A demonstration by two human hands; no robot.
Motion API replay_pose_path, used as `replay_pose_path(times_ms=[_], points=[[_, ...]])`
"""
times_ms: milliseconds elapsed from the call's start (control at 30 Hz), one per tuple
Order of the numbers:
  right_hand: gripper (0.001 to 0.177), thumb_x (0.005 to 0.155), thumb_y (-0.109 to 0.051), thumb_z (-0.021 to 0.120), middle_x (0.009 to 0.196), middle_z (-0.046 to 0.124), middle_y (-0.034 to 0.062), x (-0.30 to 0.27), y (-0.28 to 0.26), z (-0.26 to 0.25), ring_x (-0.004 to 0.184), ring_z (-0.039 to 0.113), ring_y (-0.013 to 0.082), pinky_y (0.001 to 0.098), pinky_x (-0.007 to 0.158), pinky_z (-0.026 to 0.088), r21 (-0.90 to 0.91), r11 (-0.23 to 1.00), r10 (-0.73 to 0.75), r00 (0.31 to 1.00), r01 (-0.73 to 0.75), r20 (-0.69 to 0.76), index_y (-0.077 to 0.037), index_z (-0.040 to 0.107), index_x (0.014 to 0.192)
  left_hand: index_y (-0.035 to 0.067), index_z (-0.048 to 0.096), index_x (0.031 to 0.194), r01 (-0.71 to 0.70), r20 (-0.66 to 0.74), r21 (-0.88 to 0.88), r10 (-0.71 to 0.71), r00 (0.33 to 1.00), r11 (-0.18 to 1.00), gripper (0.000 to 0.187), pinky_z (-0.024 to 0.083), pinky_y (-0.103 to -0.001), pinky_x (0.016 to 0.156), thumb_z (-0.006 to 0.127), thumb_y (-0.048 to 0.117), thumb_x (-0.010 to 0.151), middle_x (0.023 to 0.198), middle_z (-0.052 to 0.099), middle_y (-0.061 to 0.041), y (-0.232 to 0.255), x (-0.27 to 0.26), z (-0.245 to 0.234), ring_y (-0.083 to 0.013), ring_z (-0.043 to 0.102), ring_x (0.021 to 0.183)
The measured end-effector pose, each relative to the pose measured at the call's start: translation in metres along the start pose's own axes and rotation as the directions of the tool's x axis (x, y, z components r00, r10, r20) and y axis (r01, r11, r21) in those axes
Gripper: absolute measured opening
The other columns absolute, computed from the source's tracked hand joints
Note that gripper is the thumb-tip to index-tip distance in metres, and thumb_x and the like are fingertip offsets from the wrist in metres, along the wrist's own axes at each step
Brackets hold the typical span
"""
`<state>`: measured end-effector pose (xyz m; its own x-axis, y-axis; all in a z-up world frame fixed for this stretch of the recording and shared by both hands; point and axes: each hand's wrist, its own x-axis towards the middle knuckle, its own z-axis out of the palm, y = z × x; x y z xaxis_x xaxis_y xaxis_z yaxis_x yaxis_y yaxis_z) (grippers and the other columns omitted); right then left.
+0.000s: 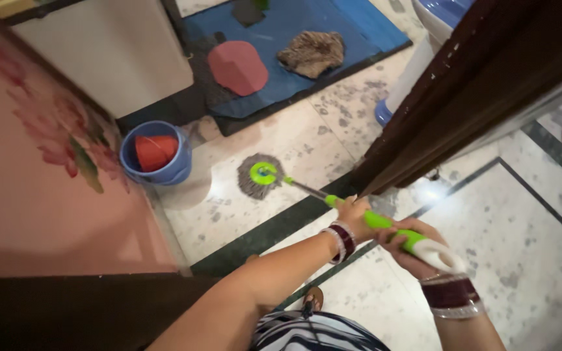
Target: The person mops the floor using a spin mop in a bathroom and hallway. They rinse and spin the mop head in a bucket near a washing machine after mopping around a sink and doorway.
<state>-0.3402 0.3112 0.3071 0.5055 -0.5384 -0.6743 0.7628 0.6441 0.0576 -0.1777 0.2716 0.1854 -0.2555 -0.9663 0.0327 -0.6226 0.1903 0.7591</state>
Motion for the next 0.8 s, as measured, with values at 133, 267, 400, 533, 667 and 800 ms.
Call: replay_pose_path(times_ms=[133, 267, 400, 533, 667, 800], points=[[0.061, 0.084, 0.004, 0.056, 0.113, 0.051, 0.0228, -0.031, 0.0, -0.008, 0.082, 0.059, 0.0163, 0.0165, 0.056, 0.055, 0.159, 0.976, -0.142, 0.989, 0.149, -0.052, 0.019, 0.032, 0.137, 0.012, 0.072, 0.091, -0.114, 0.114, 0.025, 0.111, 0.987, 0.993, 0.065, 0.031, -0.057, 0.116, 0.082, 0.07, 0.062, 0.105, 0.07, -0.019, 0.015, 0.025, 0.029, -0.0384, 0.06, 0.116], [0.055, 0.086, 0.002, 0.056, 0.111, 0.052, 0.0189, -0.037, 0.019, -0.014, 0.082, 0.06, 0.0142, 0.0171, 0.058, 0.055, 0.217, 0.946, -0.25, 0.968, 0.241, 0.012, 0.016, 0.036, 0.135, 0.013, 0.072, 0.094, -0.333, 0.164, -0.057, 0.338, 0.927, 0.941, 0.056, 0.028, -0.061, 0.111, 0.085, 0.051, 0.055, 0.103, 0.072, -0.014, -0.005, 0.052, 0.071, -0.0357, 0.062, 0.112], [0.051, 0.087, -0.003, 0.056, 0.106, 0.057, 0.0147, -0.015, 0.043, -0.014, 0.076, 0.06, 0.0104, 0.0173, 0.054, 0.052, 0.072, 0.969, -0.235, 0.971, 0.238, -0.047, 0.007, 0.037, 0.133, 0.014, 0.07, 0.089, -0.551, 0.317, -0.04, 0.534, 0.784, 0.833, 0.041, 0.032, -0.051, 0.128, 0.082, 0.046, 0.065, 0.098, 0.074, -0.01, -0.034, 0.063, 0.057, -0.0286, 0.069, 0.108], [0.056, 0.091, -0.006, 0.06, 0.09, 0.055, 0.0065, 0.032, 0.062, 0.007, 0.061, 0.052, 0.0081, 0.0193, 0.047, 0.046, -0.351, 0.936, -0.059, 0.997, 0.035, -0.057, -0.021, 0.038, 0.14, 0.016, 0.073, 0.09, -0.514, 0.507, 0.132, 0.388, 0.77, 0.848, 0.022, 0.042, -0.051, 0.107, 0.074, 0.033, 0.076, 0.103, 0.073, -0.011, -0.052, 0.049, -0.019, -0.0321, 0.067, 0.105], [0.075, 0.087, -0.005, 0.06, 0.081, 0.053, 0.0025, 0.067, 0.079, 0.048, 0.058, 0.051, 0.0067, 0.0216, 0.048, 0.045, -0.606, 0.795, -0.089, 0.992, 0.015, -0.093, -0.036, 0.033, 0.151, 0.012, 0.072, 0.09, -0.445, 0.455, 0.137, 0.343, 0.822, 0.885, 0.023, 0.055, -0.045, 0.09, 0.073, 0.032, 0.079, 0.106, 0.072, -0.013, -0.07, 0.048, -0.078, -0.0332, 0.068, 0.105], [0.084, 0.086, -0.005, 0.062, 0.081, 0.056, 0.0024, 0.089, 0.089, 0.083, 0.058, 0.052, 0.0079, 0.0235, 0.049, 0.046, -0.736, 0.675, -0.073, 0.988, -0.051, -0.135, -0.034, 0.029, 0.157, 0.012, 0.071, 0.09, -0.39, 0.419, 0.167, 0.293, 0.86, 0.906, 0.017, 0.056, -0.045, 0.087, 0.068, 0.025, 0.08, 0.106, 0.071, -0.012, -0.094, 0.051, -0.106, -0.0325, 0.068, 0.105]])
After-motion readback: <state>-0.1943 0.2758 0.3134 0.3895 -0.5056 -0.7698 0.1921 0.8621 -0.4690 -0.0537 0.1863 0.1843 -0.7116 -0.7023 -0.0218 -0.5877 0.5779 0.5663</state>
